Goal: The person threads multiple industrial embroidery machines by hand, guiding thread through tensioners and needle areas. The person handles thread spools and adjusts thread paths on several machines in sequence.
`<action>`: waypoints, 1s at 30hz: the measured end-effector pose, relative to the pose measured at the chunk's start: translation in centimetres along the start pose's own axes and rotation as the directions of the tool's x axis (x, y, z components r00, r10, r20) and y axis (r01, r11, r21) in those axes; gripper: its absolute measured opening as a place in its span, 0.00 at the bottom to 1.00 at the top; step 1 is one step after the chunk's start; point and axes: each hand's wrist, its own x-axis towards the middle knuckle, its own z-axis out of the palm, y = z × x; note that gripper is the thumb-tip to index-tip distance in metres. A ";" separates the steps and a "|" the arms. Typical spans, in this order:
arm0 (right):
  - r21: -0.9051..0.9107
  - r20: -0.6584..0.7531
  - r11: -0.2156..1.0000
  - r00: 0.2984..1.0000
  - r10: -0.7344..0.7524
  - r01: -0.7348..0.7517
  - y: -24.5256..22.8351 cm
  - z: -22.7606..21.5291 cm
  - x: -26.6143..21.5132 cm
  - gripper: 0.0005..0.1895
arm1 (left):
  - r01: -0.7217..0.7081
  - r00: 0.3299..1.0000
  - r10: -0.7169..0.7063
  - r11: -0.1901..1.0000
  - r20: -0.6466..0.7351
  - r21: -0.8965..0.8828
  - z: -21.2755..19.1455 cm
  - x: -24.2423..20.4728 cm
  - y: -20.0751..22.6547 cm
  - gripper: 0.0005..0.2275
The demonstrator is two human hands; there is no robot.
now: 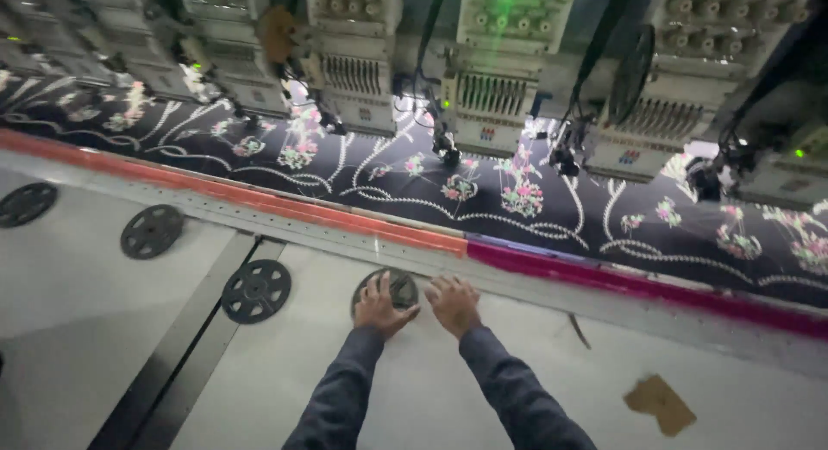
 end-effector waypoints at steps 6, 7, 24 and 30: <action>0.491 -0.048 0.869 0.995 0.091 -0.056 -3.4 -2.6 2.3 0.24 | -0.376 0.910 0.267 0.853 -0.317 -0.362 1.8 2.8 1.5 0.44; 0.487 -0.050 0.871 0.994 0.099 -0.063 -2.6 -2.7 2.9 0.24 | -0.380 0.910 0.272 0.848 -0.315 -0.368 0.6 2.4 2.2 0.44; 0.698 -0.204 0.697 0.979 -0.022 0.162 0.6 -18.2 -3.5 0.18 | -0.558 0.827 0.551 0.829 -0.116 -0.044 -5.9 8.8 3.3 0.12; 0.973 -0.229 0.061 0.931 0.285 0.221 1.2 -19.8 -4.2 0.13 | -0.543 0.718 0.571 0.817 -0.399 0.192 -1.1 7.7 1.0 0.13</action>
